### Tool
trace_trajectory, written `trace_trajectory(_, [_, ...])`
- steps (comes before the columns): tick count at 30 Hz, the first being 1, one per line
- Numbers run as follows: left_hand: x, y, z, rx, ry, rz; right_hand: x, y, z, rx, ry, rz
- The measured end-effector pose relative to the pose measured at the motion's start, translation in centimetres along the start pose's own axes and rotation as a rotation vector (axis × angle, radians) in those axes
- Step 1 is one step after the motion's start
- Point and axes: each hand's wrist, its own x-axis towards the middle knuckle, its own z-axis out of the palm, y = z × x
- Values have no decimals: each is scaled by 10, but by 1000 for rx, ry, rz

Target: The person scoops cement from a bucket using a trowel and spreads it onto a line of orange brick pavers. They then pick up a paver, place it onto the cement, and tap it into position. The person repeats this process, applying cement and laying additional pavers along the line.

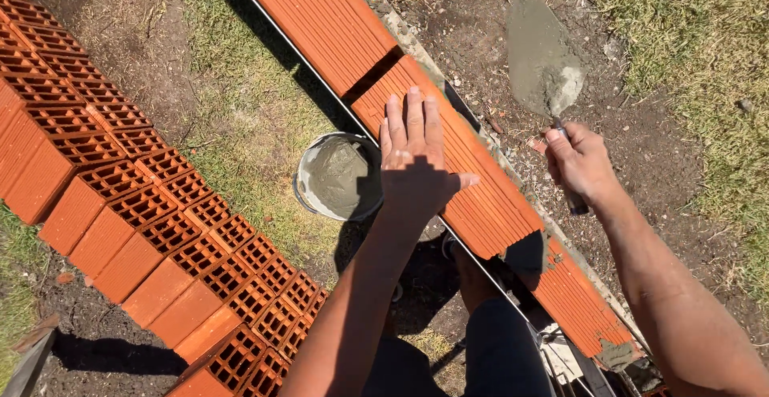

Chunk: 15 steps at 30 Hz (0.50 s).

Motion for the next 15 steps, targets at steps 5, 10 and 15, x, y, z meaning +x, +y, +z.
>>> trace_trajectory(5, [6,0,-5,-86,-400,-206,52,24,8,101,-150,-282])
trace_trajectory(10, [2,-1,1,-149,-449,-228,74,40,20,72,-21,-301])
trace_trajectory(15, [5,0,-3,-161,-401,-220,84,30,39,61,-27,-325])
